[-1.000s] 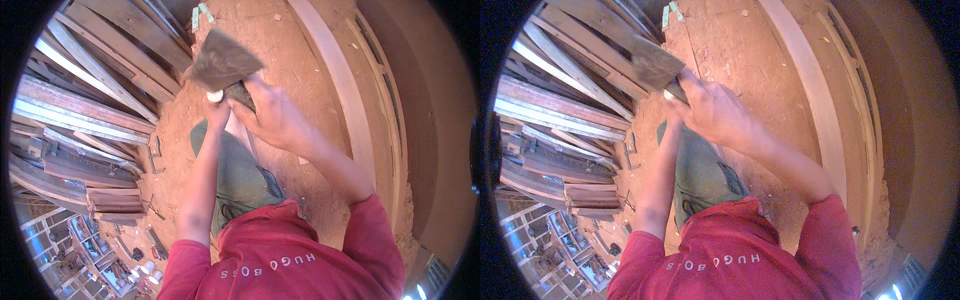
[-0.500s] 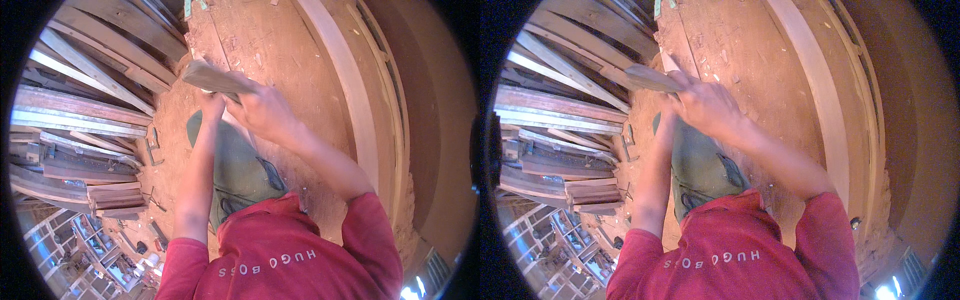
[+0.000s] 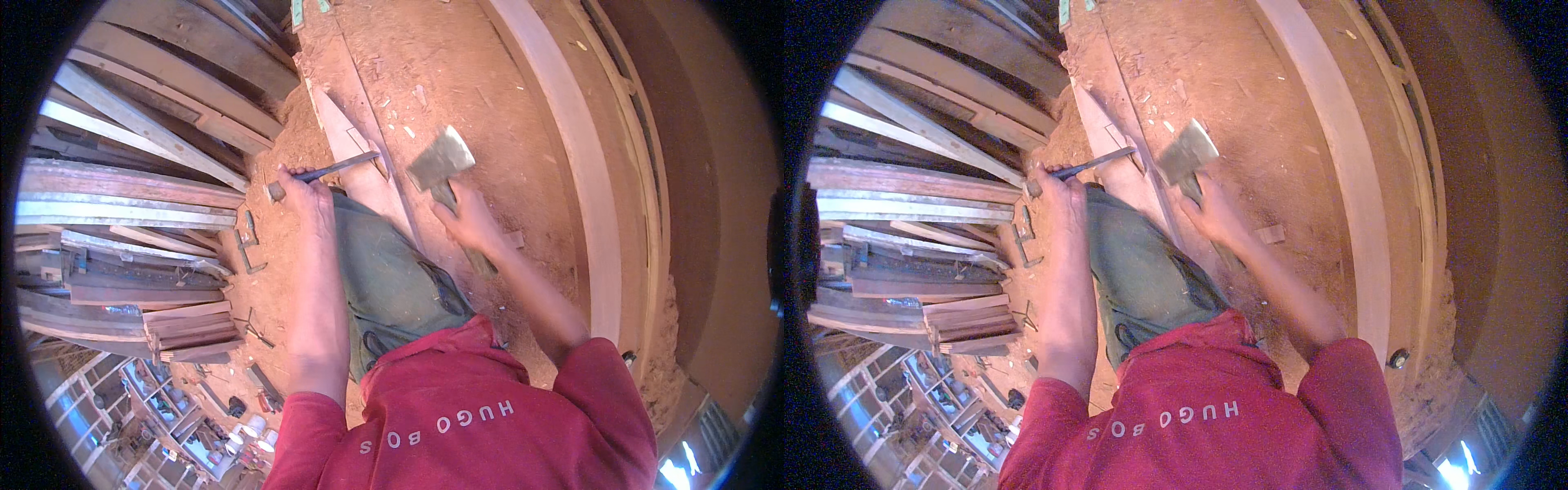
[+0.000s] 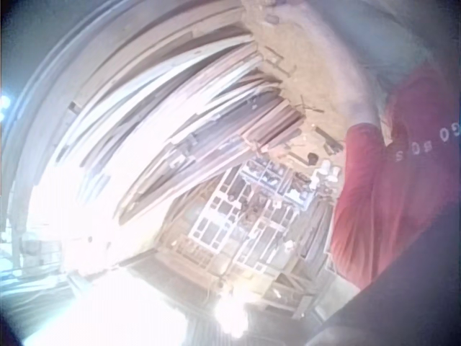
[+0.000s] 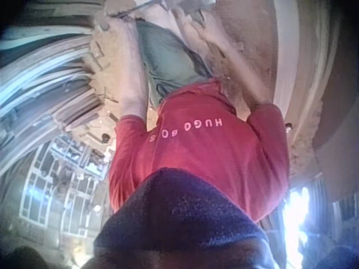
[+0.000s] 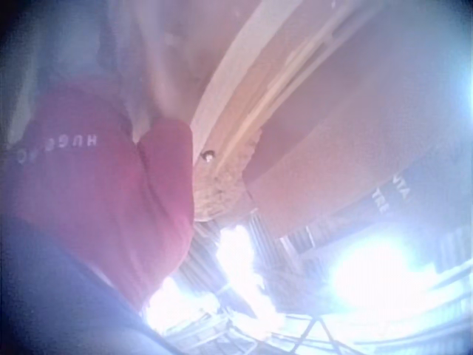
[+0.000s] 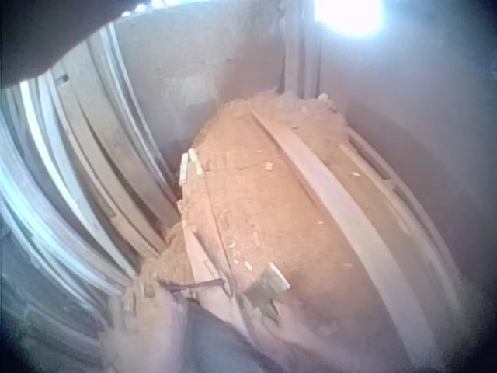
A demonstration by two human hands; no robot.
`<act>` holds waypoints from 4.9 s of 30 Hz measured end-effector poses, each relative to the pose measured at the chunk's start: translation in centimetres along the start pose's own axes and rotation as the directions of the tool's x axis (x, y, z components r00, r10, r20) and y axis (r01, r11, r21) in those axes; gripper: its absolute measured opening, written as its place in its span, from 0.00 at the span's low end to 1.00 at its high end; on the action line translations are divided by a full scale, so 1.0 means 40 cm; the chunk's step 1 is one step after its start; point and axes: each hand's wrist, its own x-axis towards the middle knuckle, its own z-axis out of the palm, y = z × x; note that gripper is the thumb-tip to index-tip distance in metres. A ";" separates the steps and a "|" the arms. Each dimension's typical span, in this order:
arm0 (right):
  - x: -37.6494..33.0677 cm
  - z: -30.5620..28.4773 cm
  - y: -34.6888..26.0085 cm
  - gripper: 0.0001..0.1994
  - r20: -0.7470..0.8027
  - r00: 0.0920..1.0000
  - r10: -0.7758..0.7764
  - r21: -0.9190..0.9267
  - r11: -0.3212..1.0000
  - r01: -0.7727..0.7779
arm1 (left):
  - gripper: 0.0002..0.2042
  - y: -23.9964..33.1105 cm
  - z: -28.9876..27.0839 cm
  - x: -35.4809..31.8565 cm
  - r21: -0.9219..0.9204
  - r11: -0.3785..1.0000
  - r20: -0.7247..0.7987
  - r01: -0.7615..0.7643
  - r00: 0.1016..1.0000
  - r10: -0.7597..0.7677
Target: The person is assembling a large curved wooden structure, likely a boat hull, in a workshop. They use a hammer and a chisel to fit and secure long wooden planks onto a curved frame, repeatedly adjusting the wood and striking it into place.
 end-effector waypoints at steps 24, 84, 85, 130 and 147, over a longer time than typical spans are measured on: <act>-0.043 -0.071 -0.258 0.22 -0.221 0.799 -0.560 -0.155 0.829 0.538 | 0.07 -0.077 0.100 -0.239 0.341 0.460 0.867 -0.820 0.463 0.183; 0.124 -0.177 -0.456 0.20 -0.106 0.817 -0.567 -0.295 0.803 0.518 | 0.06 -0.060 0.199 -0.198 0.459 0.560 0.826 -0.690 0.563 0.017; 0.139 -0.168 -0.451 0.20 0.047 0.908 -0.416 -0.388 0.830 0.400 | 0.08 -0.058 0.191 -0.199 0.342 0.613 0.877 -0.712 0.476 0.064; -0.021 -0.080 0.021 0.20 0.003 0.988 0.157 0.110 0.981 -0.157 | 0.10 -0.057 0.138 -0.243 0.444 0.366 0.893 -0.818 0.436 -0.111; 0.028 -0.148 -0.150 0.17 -0.007 0.998 -0.063 0.104 0.993 0.063 | 0.10 -0.056 0.144 -0.256 0.416 0.456 0.907 -0.786 0.394 -0.149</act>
